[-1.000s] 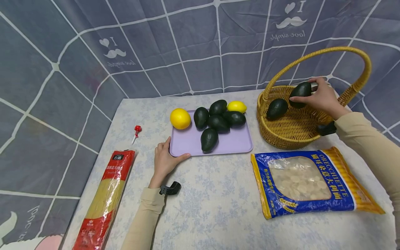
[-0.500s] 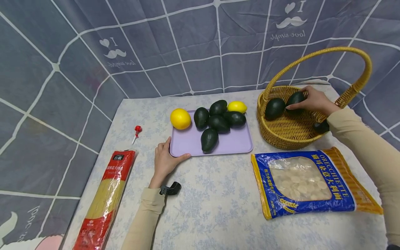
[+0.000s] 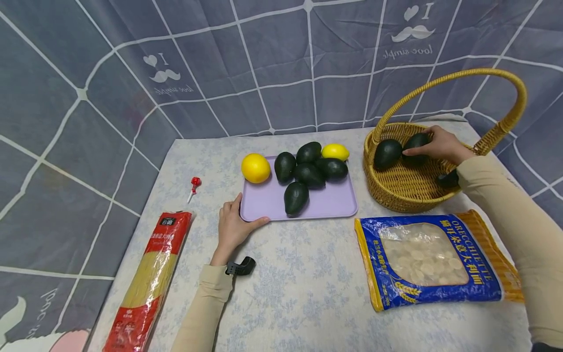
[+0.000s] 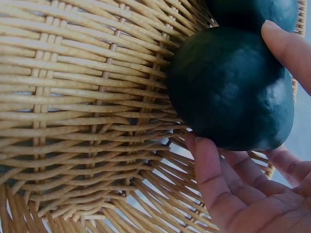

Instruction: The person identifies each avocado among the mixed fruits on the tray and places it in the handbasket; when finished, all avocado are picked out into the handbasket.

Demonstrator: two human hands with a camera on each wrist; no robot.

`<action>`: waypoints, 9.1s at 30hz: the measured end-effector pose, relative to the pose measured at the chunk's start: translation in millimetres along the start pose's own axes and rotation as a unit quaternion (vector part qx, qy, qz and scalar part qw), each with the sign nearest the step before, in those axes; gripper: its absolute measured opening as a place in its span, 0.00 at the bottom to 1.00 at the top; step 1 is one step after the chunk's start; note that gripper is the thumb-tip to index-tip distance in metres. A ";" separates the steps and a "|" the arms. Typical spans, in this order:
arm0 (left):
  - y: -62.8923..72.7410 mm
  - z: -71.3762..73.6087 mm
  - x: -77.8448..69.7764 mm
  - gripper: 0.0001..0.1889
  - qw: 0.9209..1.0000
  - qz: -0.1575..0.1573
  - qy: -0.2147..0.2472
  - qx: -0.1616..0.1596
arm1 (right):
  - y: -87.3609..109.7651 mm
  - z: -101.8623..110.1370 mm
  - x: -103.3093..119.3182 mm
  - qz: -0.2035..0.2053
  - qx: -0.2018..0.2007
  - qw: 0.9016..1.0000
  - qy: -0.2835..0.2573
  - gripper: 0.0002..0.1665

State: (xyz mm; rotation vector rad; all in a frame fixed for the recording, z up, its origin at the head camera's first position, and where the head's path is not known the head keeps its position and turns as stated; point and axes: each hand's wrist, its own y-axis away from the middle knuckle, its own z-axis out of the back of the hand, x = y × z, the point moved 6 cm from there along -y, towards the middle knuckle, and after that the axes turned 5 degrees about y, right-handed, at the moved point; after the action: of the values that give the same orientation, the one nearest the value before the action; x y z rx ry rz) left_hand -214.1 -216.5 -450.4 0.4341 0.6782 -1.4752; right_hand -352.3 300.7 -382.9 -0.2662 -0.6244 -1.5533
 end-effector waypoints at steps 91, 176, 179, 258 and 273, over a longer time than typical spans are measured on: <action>-3.3 -3.3 2.6 0.58 1.000 0.012 -0.002 0.010 | 149.8 24.0 141.0 0.310 -0.202 0.920 -0.127 0.16; -2.5 -3.3 3.1 0.57 1.000 0.002 -0.009 0.002 | 74.1 -192.2 231.7 0.221 0.051 0.971 0.072 0.42; -2.5 -3.2 2.9 0.57 1.000 0.002 -0.009 0.003 | 74.6 -193.0 231.9 0.219 0.049 0.972 0.075 0.41; -4.3 -2.6 3.6 0.58 1.000 0.010 0.001 0.009 | 143.4 23.6 91.7 0.320 -0.206 0.815 -0.438 0.37; -3.6 0.9 4.0 0.58 1.000 0.017 -0.003 0.010 | 95.8 52.7 31.3 0.115 -0.209 0.959 -0.153 0.40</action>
State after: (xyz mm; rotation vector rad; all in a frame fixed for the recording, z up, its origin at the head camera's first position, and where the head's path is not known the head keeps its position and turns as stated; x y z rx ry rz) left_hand -217.7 -220.4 -451.9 0.4540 0.6488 -1.4522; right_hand -272.7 305.2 -301.8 -0.8817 -0.4750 -1.4153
